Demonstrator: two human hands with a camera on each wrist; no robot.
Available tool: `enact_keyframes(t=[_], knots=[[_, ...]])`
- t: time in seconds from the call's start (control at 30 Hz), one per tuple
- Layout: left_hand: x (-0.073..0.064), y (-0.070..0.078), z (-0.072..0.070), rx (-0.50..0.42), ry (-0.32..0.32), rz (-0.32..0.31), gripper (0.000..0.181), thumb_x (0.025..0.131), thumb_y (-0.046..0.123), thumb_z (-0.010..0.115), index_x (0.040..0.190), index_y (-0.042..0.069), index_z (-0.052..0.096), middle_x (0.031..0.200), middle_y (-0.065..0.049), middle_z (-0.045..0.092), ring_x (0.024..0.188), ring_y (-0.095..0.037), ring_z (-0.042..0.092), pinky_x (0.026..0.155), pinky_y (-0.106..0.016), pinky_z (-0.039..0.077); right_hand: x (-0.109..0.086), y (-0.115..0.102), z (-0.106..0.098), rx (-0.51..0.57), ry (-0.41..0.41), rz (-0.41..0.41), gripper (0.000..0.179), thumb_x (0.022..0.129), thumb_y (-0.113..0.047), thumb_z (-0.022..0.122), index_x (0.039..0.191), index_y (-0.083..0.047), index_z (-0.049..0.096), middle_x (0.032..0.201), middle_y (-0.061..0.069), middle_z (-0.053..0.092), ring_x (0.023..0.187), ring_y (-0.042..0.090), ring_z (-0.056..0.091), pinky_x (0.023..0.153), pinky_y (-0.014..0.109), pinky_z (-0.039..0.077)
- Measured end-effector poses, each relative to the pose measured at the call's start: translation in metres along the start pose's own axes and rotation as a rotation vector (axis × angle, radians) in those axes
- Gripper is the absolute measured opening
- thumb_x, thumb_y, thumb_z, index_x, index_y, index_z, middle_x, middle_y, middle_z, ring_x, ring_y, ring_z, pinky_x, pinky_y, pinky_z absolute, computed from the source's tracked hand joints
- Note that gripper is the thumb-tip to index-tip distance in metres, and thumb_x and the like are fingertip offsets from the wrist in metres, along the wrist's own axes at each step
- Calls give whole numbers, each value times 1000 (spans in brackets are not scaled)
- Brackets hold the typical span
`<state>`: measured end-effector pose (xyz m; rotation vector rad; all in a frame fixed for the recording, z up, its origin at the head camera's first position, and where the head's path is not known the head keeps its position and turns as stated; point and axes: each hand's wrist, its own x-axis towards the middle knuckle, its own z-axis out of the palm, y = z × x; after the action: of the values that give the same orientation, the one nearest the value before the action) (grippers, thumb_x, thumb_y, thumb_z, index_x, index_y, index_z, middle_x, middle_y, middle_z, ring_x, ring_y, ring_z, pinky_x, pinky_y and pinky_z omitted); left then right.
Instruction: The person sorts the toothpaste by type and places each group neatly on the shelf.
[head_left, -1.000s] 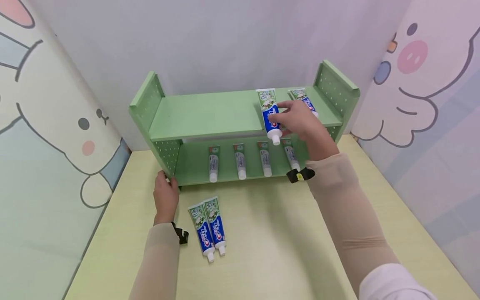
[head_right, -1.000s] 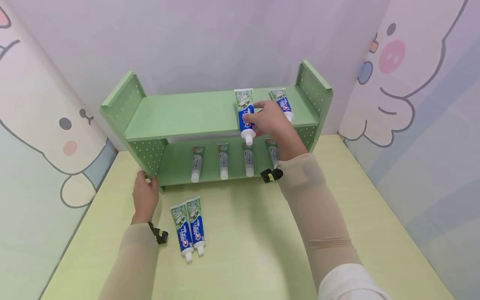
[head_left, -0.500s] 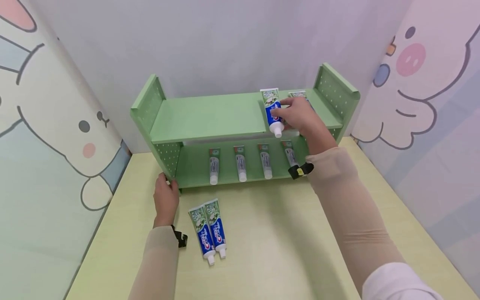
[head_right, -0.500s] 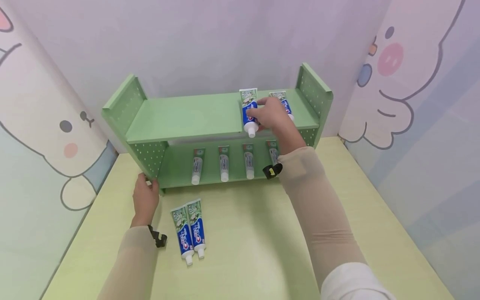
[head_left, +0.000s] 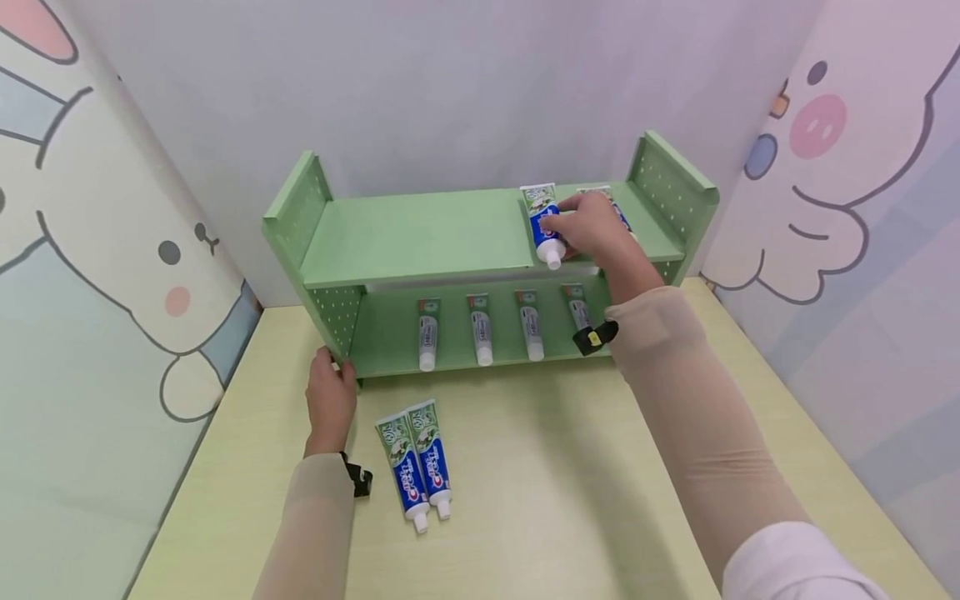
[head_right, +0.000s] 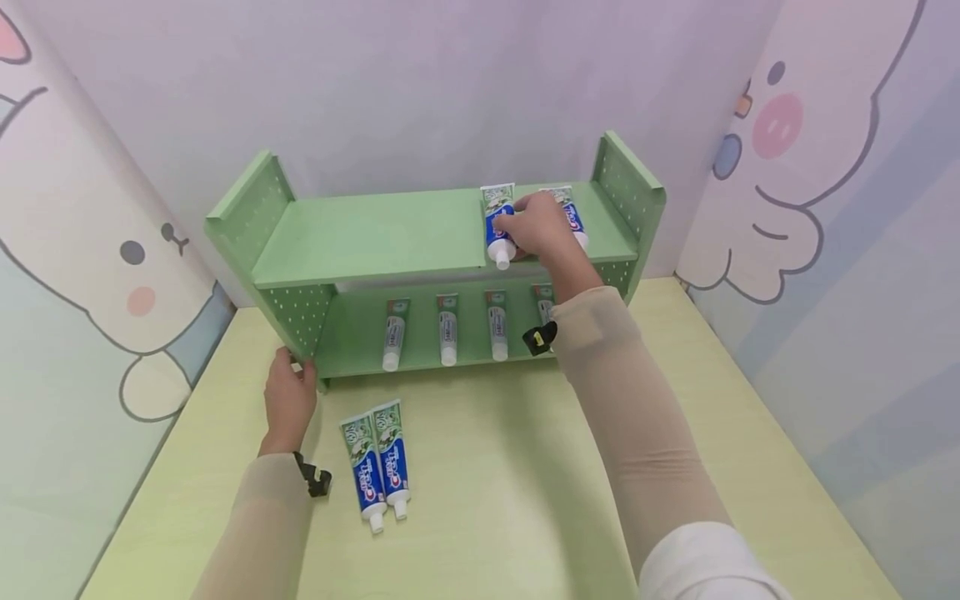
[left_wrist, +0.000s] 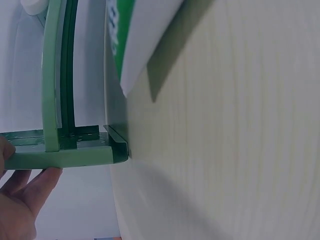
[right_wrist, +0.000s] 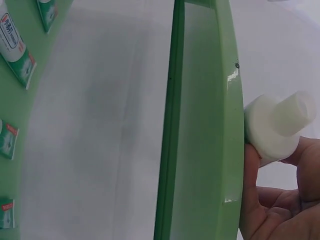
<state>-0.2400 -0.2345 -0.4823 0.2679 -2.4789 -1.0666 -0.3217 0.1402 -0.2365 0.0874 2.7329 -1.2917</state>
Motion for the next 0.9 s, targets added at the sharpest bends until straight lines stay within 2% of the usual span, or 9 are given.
enact_keyframes(t=[0.43,0.73,0.9], knots=[[0,2,2,-15,-2,39,32,104,17,42,128,-4,43,118,-23,51,95,-38,61,71,-50,53,12,-1,0,-36,9,25,58,96,-32,61,145,-4,45,131,13,54,85,15,58,71,26,51],[1,1,4,-13,-8,47,33,104,17,45,130,-3,43,120,-22,51,97,-38,61,73,-50,53,15,0,1,-51,17,5,58,96,-31,60,145,-3,45,132,14,54,81,13,58,67,25,50],[2,2,6,-18,-13,53,33,104,16,45,130,-3,42,120,-23,51,100,-40,61,75,-50,54,15,-1,-1,-82,21,3,56,97,-31,58,144,-3,46,127,14,55,75,13,57,62,23,50]])
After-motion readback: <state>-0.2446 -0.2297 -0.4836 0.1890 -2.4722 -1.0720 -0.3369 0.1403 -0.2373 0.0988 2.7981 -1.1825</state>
